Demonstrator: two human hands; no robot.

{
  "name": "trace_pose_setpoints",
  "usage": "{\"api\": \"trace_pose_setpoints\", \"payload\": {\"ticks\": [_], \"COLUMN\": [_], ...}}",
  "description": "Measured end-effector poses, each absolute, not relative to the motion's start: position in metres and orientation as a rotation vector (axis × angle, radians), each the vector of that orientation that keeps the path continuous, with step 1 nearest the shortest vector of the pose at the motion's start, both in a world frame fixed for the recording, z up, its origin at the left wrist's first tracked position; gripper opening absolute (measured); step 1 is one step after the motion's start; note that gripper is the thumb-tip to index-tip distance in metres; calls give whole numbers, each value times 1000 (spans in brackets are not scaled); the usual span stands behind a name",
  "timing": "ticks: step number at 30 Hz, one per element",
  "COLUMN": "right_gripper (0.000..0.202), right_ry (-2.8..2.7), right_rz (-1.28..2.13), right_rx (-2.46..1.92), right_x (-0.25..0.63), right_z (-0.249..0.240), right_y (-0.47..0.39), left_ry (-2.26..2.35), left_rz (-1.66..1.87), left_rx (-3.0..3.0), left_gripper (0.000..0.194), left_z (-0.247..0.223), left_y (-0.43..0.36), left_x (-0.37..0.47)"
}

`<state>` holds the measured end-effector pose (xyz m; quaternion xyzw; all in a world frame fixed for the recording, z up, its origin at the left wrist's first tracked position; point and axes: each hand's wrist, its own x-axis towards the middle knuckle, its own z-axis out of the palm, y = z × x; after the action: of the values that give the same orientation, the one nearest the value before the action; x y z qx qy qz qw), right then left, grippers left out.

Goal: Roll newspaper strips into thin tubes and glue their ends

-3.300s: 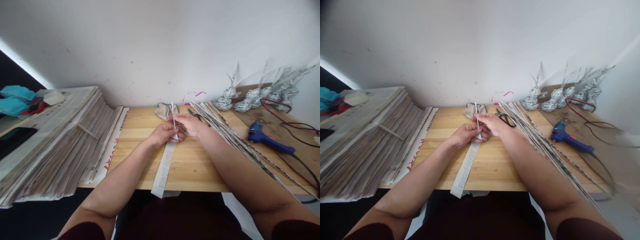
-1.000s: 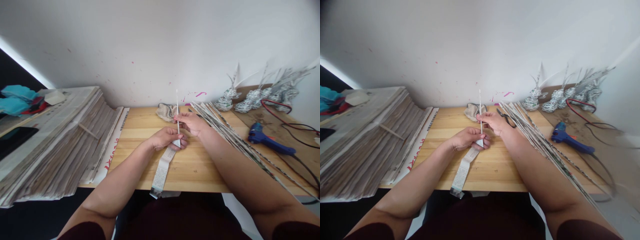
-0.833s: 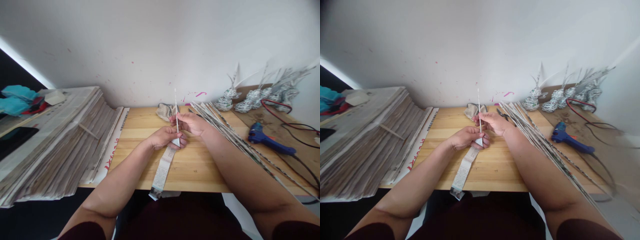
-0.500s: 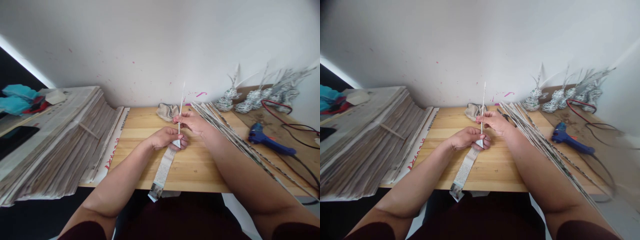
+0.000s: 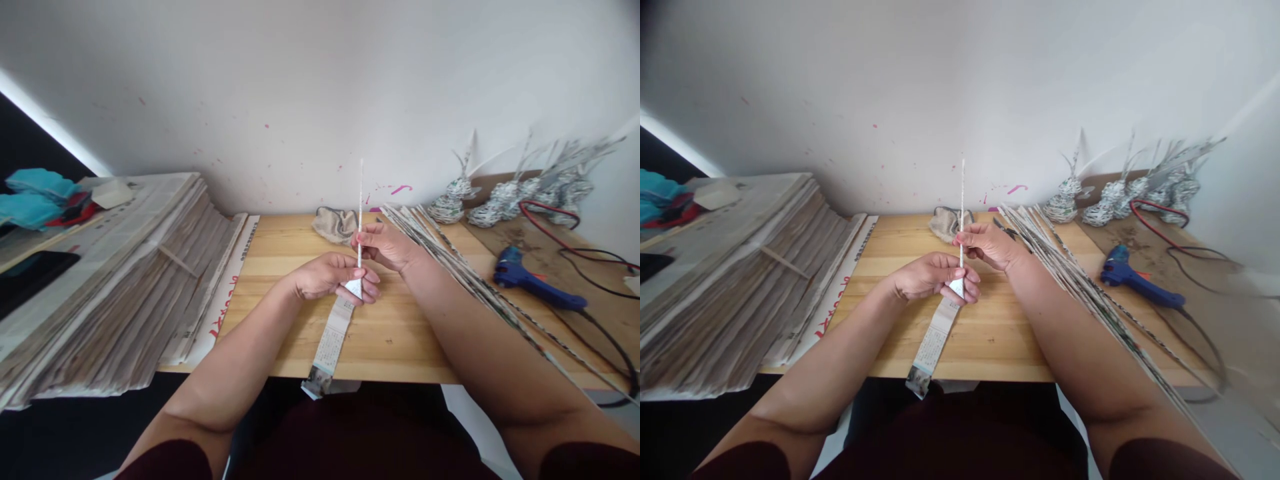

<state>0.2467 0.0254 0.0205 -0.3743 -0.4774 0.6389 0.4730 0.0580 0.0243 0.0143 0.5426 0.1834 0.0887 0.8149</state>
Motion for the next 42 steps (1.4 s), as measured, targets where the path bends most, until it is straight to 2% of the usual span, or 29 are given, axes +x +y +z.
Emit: {"api": "trace_pose_setpoints", "payload": {"ticks": [3, 9, 12, 16, 22, 30, 37, 42], "right_gripper": [38, 39, 34, 39, 37, 32, 34, 36], "right_ry": [-1144, -1305, -1329, -1328, -1443, -1370, -1530, -1418], "right_rz": [1486, 1697, 1660, 1639, 1834, 1772, 1922, 1821], "right_rx": [-952, -838, -816, -815, -699, -744, -615, -683], "right_x": [243, 248, 242, 228, 221, 202, 203, 198], "right_z": [24, 29, 29, 30, 36, 34, 33, 31], "right_y": [24, 17, 16, 13, 0, -7, -8, -8], "left_ry": [441, 427, 471, 543, 571, 688, 693, 744], "left_rz": [199, 226, 272, 331, 428, 481, 487, 525], "left_rx": [1204, 1193, 1146, 1119, 1119, 1159, 1160, 1163], "left_gripper": [38, 39, 37, 33, 32, 31, 35, 36], "left_z": [19, 29, 31, 34, 44, 46, 41, 38], "left_y": [22, 13, 1, -17, -35, -57, -67, -72], "left_x": [58, 56, 50, 39, 27, 21, 15, 15]}}
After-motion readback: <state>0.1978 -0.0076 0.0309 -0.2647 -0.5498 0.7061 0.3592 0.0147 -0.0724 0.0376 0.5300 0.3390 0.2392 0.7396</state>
